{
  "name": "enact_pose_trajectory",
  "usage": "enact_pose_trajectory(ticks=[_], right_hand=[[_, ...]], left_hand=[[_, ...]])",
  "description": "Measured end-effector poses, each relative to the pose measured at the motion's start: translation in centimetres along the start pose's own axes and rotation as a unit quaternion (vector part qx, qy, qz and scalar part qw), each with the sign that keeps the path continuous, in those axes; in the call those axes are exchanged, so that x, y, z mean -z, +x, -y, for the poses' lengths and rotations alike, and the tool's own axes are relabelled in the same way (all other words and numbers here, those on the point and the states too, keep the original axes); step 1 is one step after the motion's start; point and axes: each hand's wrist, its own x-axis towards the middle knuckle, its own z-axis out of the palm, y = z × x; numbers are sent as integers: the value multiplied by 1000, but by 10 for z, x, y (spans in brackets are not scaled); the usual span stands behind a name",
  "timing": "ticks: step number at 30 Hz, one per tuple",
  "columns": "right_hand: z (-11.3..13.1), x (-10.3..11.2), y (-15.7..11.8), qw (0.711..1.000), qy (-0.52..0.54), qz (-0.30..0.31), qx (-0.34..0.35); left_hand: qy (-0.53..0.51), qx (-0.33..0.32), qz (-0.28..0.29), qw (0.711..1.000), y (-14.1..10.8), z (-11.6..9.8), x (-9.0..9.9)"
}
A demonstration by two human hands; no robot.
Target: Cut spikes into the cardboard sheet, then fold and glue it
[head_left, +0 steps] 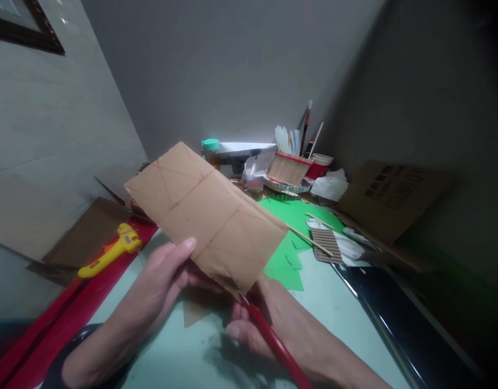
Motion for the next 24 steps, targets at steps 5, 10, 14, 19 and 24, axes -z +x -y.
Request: enact_pose_trajectory(ticks=[5, 10, 14, 19, 24], right_hand=[[2, 1, -3, 998, 14, 45, -44], [8, 0, -4, 998, 9, 13, -63], [14, 0, -1, 991, -10, 7, -131], [14, 1, 1, 993, 6, -11, -121], [11, 1, -1, 986, 51, -19, -157]], left_hand=[[6, 5, 12, 1000, 3, -2, 4], [-33, 27, 20, 999, 4, -2, 4], [-72, 54, 28, 996, 2, -2, 5], [-69, 42, 26, 996, 2, 0, 4], [-78, 55, 19, 995, 1, 2, 1]])
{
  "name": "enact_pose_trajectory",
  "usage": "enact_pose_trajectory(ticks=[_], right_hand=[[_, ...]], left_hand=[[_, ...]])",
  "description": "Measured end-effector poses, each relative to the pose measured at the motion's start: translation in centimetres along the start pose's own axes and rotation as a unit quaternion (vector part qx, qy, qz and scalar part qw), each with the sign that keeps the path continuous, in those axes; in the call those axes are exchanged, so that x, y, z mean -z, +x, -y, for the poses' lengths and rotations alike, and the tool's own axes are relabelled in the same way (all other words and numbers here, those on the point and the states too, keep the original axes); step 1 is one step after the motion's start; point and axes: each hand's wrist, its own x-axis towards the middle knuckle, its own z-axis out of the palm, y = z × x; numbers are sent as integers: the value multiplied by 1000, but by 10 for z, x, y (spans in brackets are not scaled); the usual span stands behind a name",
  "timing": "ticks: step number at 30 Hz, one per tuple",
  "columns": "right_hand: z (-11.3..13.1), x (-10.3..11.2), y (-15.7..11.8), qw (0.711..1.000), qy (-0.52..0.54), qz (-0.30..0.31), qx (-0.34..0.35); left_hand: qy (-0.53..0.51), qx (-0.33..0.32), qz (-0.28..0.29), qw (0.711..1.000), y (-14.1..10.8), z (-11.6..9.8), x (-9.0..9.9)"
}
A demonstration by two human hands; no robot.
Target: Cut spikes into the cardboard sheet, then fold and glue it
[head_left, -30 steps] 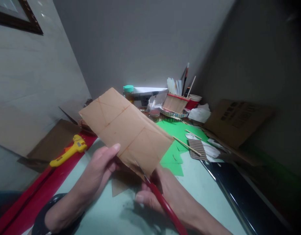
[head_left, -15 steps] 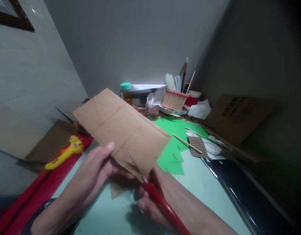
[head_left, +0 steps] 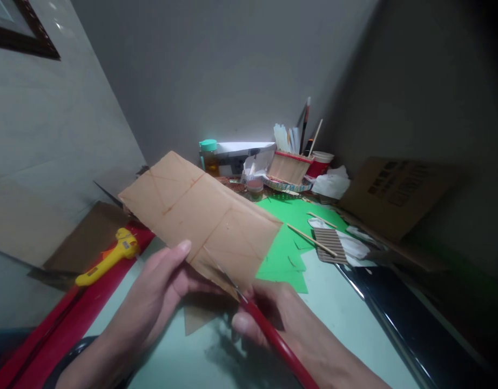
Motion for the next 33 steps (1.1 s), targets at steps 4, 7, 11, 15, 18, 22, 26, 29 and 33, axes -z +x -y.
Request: enact_pose_trajectory(ticks=[4, 7, 11, 15, 18, 22, 26, 29, 33], right_hand=[[-3, 2, 0, 999, -16, 3, 41], [-2, 6, -1, 993, -5, 32, 116], [3, 10, -3, 990, 0, 52, 131], [7, 6, -3, 989, 12, 44, 144], [6, 3, -2, 988, 0, 33, 150], [-3, 3, 1, 985, 3, 28, 169], [-19, 0, 7, 984, -41, -10, 171], [-29, -4, 14, 982, -70, -23, 172], [-34, -9, 19, 983, -65, -28, 170]], left_hand=[[25, 5, -2, 1000, -2, -1, -4], [56, -17, 2, 998, -2, -2, -8], [40, -5, 2, 999, 1, -3, -18], [42, 6, -8, 999, 2, -4, -25], [50, 8, -16, 999, -1, -3, -23], [57, 3, -9, 998, -4, -2, -14], [63, -6, 0, 998, -3, 0, -8], [73, -3, 4, 997, -2, 0, -8], [88, 0, -1, 996, -2, -3, -8]])
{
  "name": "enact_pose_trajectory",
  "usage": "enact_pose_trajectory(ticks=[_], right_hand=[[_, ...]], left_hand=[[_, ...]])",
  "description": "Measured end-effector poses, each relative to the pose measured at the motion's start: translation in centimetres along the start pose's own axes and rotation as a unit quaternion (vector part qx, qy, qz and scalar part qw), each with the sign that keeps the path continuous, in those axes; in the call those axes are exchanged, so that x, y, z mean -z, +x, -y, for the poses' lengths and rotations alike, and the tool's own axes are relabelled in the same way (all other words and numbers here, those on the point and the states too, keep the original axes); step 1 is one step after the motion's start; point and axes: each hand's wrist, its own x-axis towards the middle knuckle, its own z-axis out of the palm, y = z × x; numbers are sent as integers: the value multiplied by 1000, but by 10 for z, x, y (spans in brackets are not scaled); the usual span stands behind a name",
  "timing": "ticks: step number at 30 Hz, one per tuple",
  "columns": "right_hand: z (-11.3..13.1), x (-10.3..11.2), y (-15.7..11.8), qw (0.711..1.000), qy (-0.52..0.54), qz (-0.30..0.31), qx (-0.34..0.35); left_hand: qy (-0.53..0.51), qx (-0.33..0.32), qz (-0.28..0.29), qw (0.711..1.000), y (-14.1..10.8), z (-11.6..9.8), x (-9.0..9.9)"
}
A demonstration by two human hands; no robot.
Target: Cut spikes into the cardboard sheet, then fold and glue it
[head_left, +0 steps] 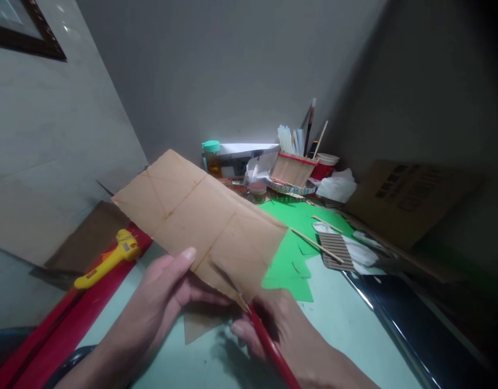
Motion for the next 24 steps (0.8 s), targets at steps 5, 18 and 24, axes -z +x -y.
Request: enact_pose_trajectory(ticks=[5, 18, 24], right_hand=[[-3, -5, 1, 1000, -7, -14, 6], [-3, -14, 6, 998, -32, -33, 43], [-4, -7, 3, 1000, -22, -10, -18]], left_hand=[[39, -22, -14, 999, -2, -3, -1], [77, -43, -56, 995, -7, -2, -1], [39, -38, -29, 998, 2, 0, 8]])
